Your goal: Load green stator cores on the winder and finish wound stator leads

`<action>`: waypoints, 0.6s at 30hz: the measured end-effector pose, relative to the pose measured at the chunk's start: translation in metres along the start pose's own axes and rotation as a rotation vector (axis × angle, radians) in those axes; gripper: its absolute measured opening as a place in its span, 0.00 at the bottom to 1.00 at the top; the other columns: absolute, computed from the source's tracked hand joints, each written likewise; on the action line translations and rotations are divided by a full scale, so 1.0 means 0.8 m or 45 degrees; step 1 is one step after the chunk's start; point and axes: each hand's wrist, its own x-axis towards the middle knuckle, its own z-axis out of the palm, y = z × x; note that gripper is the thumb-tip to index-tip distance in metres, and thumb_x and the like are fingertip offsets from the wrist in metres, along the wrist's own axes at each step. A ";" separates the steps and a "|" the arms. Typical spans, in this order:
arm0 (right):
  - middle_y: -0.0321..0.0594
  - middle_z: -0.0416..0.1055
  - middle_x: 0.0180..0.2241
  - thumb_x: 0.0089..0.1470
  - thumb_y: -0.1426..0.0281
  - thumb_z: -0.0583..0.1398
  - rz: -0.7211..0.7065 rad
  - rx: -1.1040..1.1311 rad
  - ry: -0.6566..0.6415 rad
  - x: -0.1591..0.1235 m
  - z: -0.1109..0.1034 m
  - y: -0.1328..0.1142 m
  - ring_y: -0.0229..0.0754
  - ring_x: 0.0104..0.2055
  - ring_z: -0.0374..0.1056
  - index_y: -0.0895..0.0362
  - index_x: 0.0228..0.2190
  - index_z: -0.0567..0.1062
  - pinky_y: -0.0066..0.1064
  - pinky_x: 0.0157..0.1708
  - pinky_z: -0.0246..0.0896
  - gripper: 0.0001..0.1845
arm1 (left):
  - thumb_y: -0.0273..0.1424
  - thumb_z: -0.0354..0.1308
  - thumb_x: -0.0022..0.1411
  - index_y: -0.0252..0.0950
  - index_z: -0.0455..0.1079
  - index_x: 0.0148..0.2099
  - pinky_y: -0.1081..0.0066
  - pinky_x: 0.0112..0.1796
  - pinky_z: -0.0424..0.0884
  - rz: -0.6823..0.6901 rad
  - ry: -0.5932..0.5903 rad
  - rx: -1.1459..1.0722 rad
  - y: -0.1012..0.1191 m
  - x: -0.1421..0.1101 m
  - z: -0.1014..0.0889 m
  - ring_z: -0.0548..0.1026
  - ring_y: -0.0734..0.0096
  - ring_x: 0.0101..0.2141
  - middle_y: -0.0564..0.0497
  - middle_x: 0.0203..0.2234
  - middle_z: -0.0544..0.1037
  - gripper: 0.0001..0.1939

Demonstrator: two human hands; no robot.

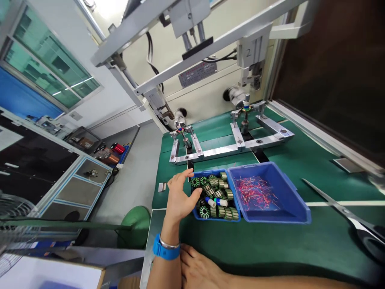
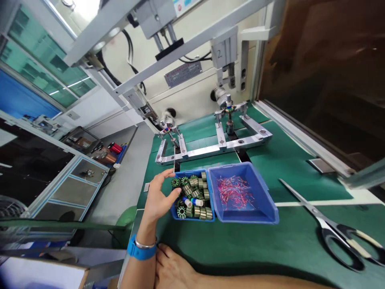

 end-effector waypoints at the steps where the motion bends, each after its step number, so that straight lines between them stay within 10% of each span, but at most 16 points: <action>1: 0.48 0.66 0.57 0.64 0.72 0.60 -0.009 -0.004 0.001 0.000 0.002 0.001 0.54 0.60 0.60 0.61 0.59 0.69 0.44 0.59 0.60 0.22 | 0.23 0.63 0.56 0.43 0.64 0.58 0.53 0.54 0.60 -0.002 -0.002 0.003 0.001 -0.001 0.000 0.70 0.56 0.51 0.50 0.47 0.76 0.29; 18: 0.48 0.70 0.54 0.68 0.67 0.57 -0.024 -0.155 0.129 -0.006 0.016 0.007 0.48 0.54 0.66 0.63 0.58 0.67 0.38 0.54 0.64 0.21 | 0.20 0.63 0.57 0.45 0.64 0.57 0.56 0.53 0.56 -0.048 0.017 -0.074 0.002 -0.004 0.001 0.70 0.59 0.51 0.55 0.45 0.77 0.29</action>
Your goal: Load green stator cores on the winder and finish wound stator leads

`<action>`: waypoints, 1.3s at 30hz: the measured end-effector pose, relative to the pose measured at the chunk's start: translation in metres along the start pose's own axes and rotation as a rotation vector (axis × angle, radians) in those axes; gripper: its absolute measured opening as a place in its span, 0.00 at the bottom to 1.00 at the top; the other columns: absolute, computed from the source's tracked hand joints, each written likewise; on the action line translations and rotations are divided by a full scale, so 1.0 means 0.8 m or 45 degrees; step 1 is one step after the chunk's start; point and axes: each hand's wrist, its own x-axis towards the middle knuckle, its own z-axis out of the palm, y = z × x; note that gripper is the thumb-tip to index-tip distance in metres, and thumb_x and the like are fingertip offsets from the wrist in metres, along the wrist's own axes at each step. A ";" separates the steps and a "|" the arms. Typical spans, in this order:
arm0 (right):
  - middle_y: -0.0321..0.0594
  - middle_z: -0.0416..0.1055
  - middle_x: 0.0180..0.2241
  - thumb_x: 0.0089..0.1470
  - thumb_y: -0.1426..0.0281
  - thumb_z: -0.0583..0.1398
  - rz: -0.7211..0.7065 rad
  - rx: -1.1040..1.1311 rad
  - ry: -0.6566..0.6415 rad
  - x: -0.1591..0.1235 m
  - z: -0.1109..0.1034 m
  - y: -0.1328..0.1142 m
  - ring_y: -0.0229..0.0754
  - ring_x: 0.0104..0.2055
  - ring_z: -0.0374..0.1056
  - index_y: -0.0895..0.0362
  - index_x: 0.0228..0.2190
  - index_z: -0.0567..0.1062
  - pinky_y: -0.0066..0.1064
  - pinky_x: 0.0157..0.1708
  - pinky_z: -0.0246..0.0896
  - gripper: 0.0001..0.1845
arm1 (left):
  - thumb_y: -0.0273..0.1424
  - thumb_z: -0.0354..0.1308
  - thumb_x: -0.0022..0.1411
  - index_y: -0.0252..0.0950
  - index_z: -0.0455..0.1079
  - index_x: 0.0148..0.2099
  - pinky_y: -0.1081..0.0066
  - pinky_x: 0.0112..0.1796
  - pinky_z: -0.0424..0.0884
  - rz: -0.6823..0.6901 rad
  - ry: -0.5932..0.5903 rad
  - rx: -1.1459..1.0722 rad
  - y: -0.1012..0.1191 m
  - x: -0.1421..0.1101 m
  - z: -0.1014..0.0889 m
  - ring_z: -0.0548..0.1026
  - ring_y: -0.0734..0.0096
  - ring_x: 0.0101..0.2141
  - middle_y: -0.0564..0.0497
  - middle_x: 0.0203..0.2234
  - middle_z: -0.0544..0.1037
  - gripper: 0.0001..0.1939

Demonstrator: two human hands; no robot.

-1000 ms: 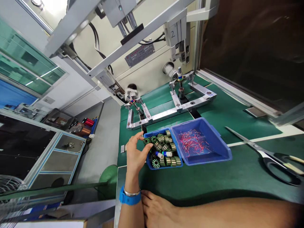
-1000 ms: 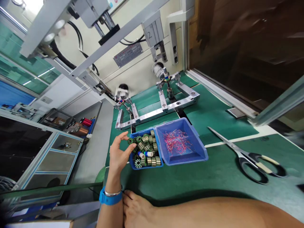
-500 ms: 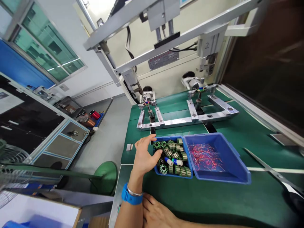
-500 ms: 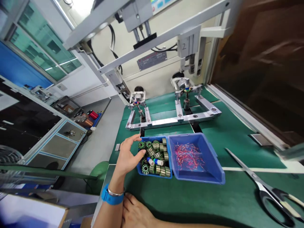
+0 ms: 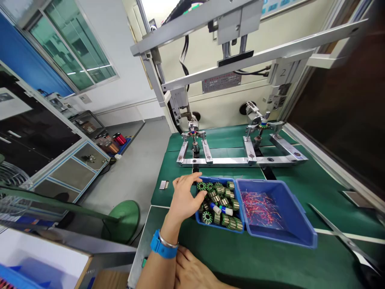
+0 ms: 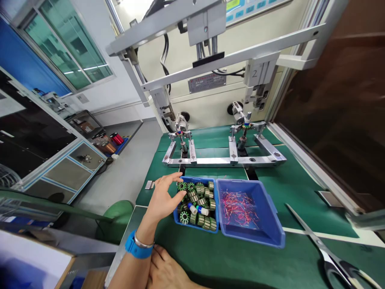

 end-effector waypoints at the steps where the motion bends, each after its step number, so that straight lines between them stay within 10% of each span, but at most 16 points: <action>1: 0.47 0.71 0.52 0.68 0.67 0.56 0.012 -0.003 0.028 0.000 0.000 0.000 0.48 0.54 0.66 0.62 0.58 0.67 0.37 0.54 0.64 0.20 | 0.20 0.63 0.57 0.45 0.64 0.57 0.56 0.53 0.56 -0.006 -0.002 0.000 0.001 0.000 -0.001 0.70 0.59 0.51 0.55 0.45 0.77 0.28; 39: 0.46 0.68 0.55 0.66 0.65 0.59 -0.071 -0.071 -0.043 -0.001 0.010 0.000 0.51 0.54 0.66 0.60 0.55 0.70 0.41 0.52 0.65 0.20 | 0.22 0.62 0.58 0.45 0.63 0.58 0.56 0.53 0.55 -0.015 -0.041 0.061 -0.004 0.001 0.003 0.70 0.58 0.52 0.54 0.47 0.77 0.28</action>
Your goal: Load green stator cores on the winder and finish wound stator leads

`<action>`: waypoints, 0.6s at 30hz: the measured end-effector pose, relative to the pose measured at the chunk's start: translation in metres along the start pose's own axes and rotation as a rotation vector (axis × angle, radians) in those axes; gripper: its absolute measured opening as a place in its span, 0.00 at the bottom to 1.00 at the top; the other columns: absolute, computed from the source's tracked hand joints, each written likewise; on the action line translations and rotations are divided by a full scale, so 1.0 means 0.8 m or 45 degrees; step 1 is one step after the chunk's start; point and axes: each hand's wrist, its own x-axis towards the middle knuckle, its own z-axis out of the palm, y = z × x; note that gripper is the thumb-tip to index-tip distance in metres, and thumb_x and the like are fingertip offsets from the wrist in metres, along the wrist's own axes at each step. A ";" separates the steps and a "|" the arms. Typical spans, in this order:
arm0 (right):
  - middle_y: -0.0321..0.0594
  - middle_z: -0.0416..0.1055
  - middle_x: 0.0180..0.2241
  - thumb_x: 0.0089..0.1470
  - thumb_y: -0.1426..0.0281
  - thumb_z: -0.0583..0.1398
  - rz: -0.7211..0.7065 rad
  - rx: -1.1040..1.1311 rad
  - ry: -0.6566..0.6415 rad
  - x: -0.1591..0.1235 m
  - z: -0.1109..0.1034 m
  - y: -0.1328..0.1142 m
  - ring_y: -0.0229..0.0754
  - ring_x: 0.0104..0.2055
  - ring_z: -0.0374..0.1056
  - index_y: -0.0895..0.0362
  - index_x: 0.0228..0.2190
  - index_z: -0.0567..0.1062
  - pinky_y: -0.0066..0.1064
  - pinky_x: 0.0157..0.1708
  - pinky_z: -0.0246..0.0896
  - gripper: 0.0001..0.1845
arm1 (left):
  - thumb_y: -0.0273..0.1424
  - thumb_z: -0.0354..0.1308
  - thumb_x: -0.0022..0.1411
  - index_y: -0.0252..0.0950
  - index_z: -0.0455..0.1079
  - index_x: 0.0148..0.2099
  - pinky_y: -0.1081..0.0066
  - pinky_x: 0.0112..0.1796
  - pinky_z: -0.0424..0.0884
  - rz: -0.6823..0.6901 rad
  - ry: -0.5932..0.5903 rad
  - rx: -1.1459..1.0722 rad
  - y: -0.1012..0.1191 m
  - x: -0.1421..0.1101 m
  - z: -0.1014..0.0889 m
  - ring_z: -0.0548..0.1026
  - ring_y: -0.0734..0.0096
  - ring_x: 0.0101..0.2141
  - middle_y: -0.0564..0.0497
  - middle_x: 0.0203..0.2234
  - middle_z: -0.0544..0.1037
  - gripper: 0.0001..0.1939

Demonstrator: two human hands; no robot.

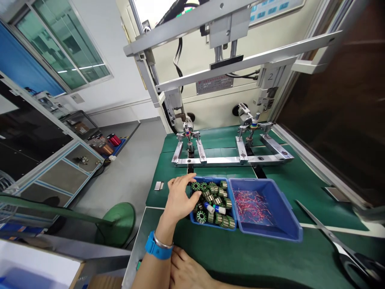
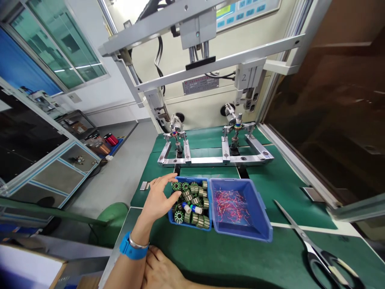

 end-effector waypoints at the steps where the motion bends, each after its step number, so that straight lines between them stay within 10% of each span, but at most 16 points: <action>1: 0.46 0.68 0.55 0.66 0.65 0.59 0.003 -0.003 0.005 0.000 0.002 0.000 0.51 0.54 0.66 0.60 0.56 0.70 0.41 0.52 0.65 0.20 | 0.22 0.62 0.58 0.45 0.63 0.58 0.56 0.53 0.55 0.003 0.002 0.003 0.000 0.000 0.000 0.70 0.58 0.52 0.54 0.47 0.77 0.28; 18: 0.46 0.65 0.58 0.68 0.65 0.58 0.023 0.101 -0.095 0.000 -0.007 0.004 0.51 0.58 0.62 0.60 0.58 0.68 0.41 0.56 0.64 0.21 | 0.21 0.63 0.56 0.43 0.67 0.53 0.55 0.53 0.57 -0.019 0.046 0.075 0.008 0.002 0.000 0.73 0.59 0.49 0.53 0.44 0.79 0.24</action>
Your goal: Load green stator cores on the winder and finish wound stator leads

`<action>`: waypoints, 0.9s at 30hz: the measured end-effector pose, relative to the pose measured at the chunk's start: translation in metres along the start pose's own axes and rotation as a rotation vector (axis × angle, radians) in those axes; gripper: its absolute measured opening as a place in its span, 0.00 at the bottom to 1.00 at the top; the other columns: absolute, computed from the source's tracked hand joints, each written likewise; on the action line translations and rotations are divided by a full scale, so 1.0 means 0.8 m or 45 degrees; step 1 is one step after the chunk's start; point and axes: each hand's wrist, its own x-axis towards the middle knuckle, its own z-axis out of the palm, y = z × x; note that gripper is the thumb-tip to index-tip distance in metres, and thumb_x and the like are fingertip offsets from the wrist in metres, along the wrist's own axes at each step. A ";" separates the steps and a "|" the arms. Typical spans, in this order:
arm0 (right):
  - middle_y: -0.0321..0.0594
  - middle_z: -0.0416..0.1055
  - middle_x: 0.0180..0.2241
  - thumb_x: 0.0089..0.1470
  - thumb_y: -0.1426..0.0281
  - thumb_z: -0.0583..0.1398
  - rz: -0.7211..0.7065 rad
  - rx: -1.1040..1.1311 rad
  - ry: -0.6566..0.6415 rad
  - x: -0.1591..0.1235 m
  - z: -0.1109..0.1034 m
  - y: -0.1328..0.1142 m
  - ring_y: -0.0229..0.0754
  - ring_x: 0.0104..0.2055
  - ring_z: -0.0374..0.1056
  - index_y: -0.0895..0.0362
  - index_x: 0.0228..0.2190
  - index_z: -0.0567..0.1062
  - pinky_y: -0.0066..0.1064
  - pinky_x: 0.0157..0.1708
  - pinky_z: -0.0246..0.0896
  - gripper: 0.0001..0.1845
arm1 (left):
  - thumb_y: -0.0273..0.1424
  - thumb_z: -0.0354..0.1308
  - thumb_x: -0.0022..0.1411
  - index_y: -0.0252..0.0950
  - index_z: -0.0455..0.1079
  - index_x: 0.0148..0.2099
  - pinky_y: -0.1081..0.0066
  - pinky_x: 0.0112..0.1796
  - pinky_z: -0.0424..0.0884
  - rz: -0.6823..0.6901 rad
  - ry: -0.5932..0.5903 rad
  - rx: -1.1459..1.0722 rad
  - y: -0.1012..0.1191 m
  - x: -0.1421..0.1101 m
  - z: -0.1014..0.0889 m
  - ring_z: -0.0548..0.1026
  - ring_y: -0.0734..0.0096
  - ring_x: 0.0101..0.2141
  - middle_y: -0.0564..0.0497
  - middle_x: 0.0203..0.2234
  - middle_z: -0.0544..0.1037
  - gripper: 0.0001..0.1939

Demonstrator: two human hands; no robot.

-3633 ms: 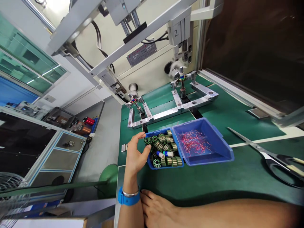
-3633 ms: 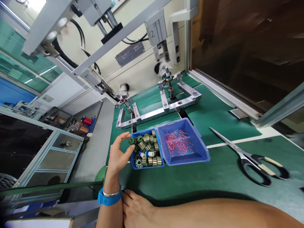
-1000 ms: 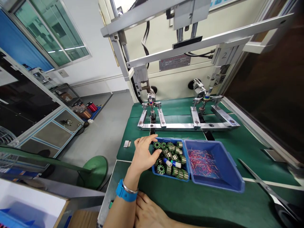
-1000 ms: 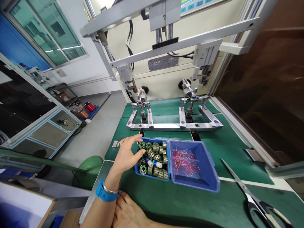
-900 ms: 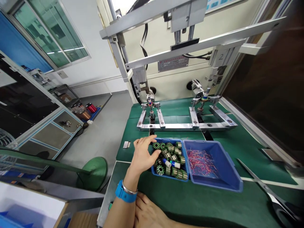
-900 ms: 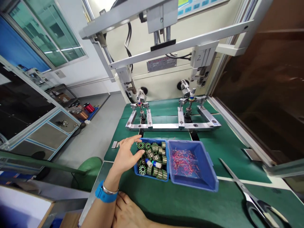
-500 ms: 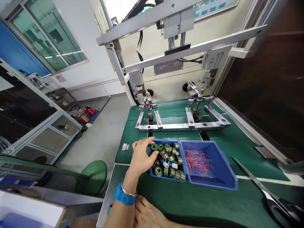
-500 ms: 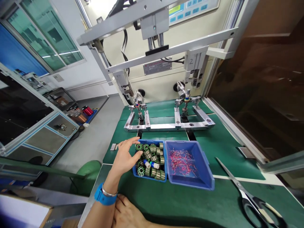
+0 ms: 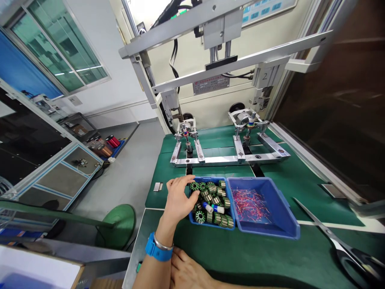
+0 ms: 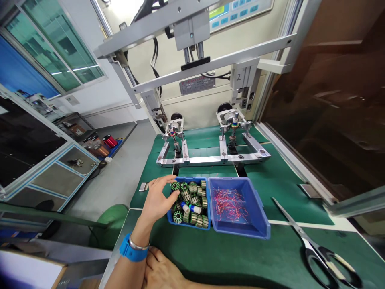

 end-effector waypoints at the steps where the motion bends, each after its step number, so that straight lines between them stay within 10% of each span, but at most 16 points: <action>1: 0.45 0.65 0.58 0.68 0.65 0.58 0.002 0.003 -0.006 0.000 -0.001 0.000 0.51 0.58 0.62 0.60 0.58 0.68 0.41 0.56 0.64 0.21 | 0.21 0.63 0.56 0.43 0.67 0.53 0.55 0.52 0.57 -0.002 0.001 0.000 0.000 0.000 0.000 0.73 0.59 0.49 0.54 0.44 0.79 0.23; 27: 0.44 0.63 0.59 0.66 0.67 0.62 0.025 0.138 -0.046 0.001 0.001 0.000 0.52 0.60 0.60 0.57 0.58 0.69 0.43 0.60 0.59 0.21 | 0.22 0.64 0.56 0.42 0.71 0.46 0.56 0.51 0.58 0.073 0.069 0.062 0.003 -0.001 0.001 0.74 0.60 0.44 0.54 0.42 0.79 0.17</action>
